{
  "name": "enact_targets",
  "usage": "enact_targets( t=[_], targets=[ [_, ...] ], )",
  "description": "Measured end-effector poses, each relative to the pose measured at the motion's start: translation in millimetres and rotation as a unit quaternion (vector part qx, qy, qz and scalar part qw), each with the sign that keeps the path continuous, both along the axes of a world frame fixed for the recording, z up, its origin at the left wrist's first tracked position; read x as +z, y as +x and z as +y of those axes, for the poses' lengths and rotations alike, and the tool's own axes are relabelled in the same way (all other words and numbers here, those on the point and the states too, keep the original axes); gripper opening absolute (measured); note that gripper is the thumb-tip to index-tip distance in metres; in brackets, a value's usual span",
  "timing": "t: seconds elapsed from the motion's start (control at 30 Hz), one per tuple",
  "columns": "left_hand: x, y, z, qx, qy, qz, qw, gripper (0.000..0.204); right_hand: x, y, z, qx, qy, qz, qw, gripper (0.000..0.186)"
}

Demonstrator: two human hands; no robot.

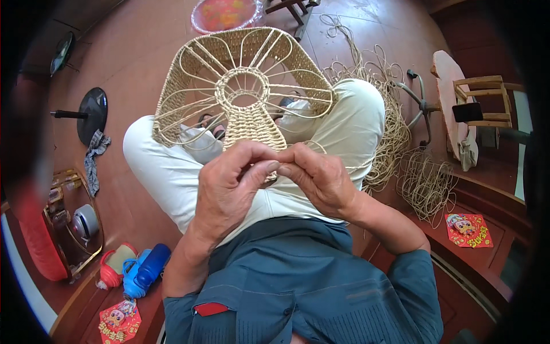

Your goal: The recorder is weaving a decorative wicker or straw basket/object while sitting on the floor.

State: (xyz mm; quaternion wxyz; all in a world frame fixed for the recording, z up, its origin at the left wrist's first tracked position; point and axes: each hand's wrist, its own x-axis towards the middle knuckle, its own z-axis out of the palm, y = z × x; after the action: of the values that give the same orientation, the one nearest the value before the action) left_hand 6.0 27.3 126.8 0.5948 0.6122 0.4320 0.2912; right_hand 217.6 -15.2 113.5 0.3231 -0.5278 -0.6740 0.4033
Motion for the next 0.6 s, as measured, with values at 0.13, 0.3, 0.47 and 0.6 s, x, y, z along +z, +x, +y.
enact_targets(
  t=[0.13,0.3,0.47,0.6],
  targets=[
    [-13,-27,0,0.091,-0.011,-0.015,0.996,0.011,-8,6,2,-0.07,-0.008,0.061,0.996,0.015],
    [-31,-66,-1,0.235,-0.058,-0.006,0.97,0.012,-11,27,2,-0.124,-0.021,0.015,0.992,0.012],
    [-45,-76,-8,0.213,-0.078,-0.01,0.974,0.013,-9,31,3,-0.101,-0.023,-0.049,0.993,0.012],
    [-50,-76,-10,0.202,-0.114,-0.002,0.973,0.015,-3,32,7,-0.087,-0.022,-0.105,0.99,0.011]
  ],
)
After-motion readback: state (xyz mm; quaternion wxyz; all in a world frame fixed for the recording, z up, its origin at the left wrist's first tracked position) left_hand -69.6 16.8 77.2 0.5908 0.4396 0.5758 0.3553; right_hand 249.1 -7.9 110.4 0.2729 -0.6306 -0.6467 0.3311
